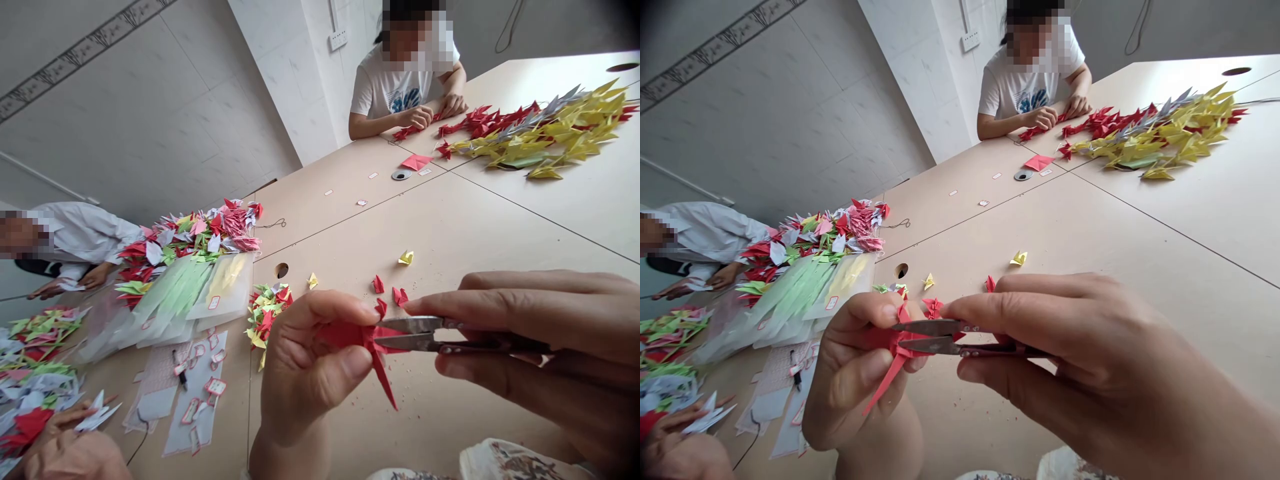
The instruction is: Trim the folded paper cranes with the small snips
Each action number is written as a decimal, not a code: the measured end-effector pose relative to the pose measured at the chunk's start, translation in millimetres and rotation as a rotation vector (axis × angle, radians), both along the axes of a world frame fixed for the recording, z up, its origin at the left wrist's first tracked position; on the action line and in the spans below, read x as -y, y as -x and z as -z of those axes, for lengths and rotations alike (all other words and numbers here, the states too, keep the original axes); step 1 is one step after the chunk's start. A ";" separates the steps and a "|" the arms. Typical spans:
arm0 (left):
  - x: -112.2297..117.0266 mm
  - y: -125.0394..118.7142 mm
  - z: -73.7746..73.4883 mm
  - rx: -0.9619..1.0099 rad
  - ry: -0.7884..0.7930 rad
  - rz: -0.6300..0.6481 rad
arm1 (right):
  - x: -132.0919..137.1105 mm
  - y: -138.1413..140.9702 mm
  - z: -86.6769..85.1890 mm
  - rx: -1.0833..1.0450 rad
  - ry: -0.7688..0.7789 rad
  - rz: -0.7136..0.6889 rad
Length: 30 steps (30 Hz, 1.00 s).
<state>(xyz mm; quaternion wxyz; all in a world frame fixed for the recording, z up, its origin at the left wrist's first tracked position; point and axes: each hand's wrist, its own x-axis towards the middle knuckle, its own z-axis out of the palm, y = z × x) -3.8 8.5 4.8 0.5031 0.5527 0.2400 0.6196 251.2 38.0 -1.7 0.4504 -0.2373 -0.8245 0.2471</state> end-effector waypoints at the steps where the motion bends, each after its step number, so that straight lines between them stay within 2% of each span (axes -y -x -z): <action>1: 0.5 0.5 1.9 0.007 0.002 -0.001 | -0.7 0.1 1.0 -0.011 0.015 0.005; 8: 6.4 4.6 7.8 0.032 0.029 0.047 | 2.7 -1.5 3.3 -0.043 0.073 0.032; 16: -1.0 0.0 -5.1 0.088 0.120 0.150 | 3.3 -2.2 -3.0 -0.038 0.044 -0.028; 23: -5.0 1.1 8.4 0.172 0.120 0.268 | 10.1 -10.4 14.2 -0.037 0.089 0.083; 26: -5.7 1.0 9.0 0.158 0.105 0.257 | 13.5 -13.2 19.0 -0.022 0.084 0.089; 30: -8.1 -2.9 2.1 0.084 0.062 0.180 | 11.5 -10.2 11.9 -0.014 0.080 0.091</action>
